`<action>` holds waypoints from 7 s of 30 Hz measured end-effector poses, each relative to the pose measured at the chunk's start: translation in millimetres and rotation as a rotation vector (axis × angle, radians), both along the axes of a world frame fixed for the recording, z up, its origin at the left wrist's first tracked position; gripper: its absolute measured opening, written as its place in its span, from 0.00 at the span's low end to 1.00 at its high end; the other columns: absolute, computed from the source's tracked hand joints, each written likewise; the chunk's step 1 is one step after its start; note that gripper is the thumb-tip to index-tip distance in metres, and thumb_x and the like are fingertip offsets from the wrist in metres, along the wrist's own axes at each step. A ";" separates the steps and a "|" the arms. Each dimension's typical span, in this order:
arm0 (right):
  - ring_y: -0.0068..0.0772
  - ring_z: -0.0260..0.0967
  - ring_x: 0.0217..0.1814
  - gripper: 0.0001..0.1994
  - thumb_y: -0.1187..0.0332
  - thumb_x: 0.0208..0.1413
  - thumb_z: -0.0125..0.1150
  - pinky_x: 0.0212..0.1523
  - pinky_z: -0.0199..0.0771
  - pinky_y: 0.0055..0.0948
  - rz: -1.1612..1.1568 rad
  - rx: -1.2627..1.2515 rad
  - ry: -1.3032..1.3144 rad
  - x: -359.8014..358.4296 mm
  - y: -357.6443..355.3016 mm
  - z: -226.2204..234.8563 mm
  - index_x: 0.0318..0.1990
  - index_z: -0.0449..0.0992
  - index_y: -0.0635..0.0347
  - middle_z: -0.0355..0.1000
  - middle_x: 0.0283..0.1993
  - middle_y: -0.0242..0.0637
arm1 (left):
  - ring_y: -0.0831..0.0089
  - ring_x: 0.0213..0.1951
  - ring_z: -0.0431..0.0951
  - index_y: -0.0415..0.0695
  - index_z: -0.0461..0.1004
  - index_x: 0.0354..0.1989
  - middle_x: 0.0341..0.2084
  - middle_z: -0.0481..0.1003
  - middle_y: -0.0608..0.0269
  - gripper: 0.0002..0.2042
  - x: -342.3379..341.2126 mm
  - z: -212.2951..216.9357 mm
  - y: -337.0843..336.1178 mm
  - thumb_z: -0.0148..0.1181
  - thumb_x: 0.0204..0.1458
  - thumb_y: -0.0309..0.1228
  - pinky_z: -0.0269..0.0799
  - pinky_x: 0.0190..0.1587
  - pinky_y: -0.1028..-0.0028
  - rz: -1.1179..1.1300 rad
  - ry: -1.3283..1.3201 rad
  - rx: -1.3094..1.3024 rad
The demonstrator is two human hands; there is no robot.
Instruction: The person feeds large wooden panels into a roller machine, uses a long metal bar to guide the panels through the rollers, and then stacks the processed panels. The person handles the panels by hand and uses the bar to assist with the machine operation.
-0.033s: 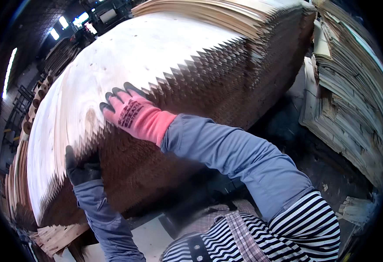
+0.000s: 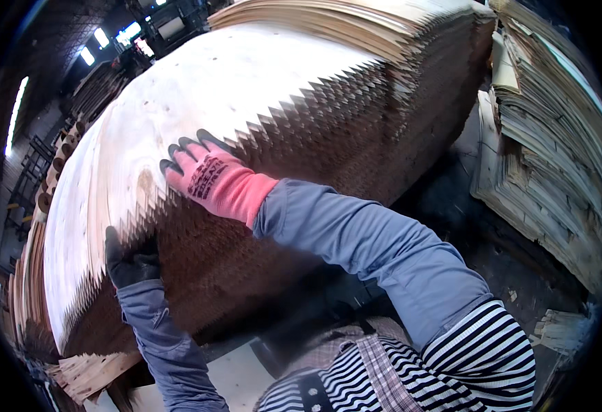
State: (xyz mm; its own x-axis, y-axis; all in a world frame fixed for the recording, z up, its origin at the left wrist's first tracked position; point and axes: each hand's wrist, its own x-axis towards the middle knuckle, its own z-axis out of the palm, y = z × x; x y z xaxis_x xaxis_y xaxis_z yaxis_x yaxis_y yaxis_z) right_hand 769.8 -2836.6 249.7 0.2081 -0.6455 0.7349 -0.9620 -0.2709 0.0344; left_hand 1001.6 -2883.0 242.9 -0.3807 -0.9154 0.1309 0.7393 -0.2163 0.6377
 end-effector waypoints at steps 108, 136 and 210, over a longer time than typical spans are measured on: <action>0.38 0.32 0.67 0.57 0.69 0.26 0.70 0.64 0.33 0.29 0.445 0.767 -0.369 196.8 262.7 -25.8 0.61 0.32 0.65 0.36 0.65 0.47 | 0.53 0.56 0.55 0.41 0.51 0.58 0.56 0.53 0.46 0.40 700.3 -107.1 274.2 0.53 0.40 0.55 0.53 0.56 0.64 1.344 -1.904 0.275; 0.30 0.65 0.45 0.30 0.59 0.38 0.65 0.44 0.64 0.25 0.050 0.639 -0.948 133.1 148.7 -177.9 0.47 0.64 0.68 0.68 0.44 0.39 | 0.69 0.42 0.70 0.37 0.66 0.47 0.41 0.71 0.55 0.31 572.0 -312.3 406.8 0.49 0.47 0.54 0.65 0.44 0.70 0.834 -1.279 0.361; 0.22 0.67 0.33 0.18 0.64 0.44 0.63 0.33 0.67 0.22 2.537 1.484 0.717 231.6 1639.5 -136.0 0.40 0.71 0.67 0.72 0.34 0.38 | 0.58 0.32 0.74 0.43 0.69 0.40 0.30 0.73 0.51 0.29 -486.1 -189.6 1687.7 0.63 0.32 0.52 0.69 0.34 0.64 2.504 0.036 3.169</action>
State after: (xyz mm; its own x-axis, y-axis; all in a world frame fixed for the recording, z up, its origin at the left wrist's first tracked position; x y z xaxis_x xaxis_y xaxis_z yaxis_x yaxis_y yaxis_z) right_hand 1001.5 -1197.1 113.7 0.4290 0.8867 0.1723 0.4865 -0.0661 -0.8712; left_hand 515.5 -1195.2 53.3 -0.4948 0.8323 0.2499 0.6698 0.1820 0.7199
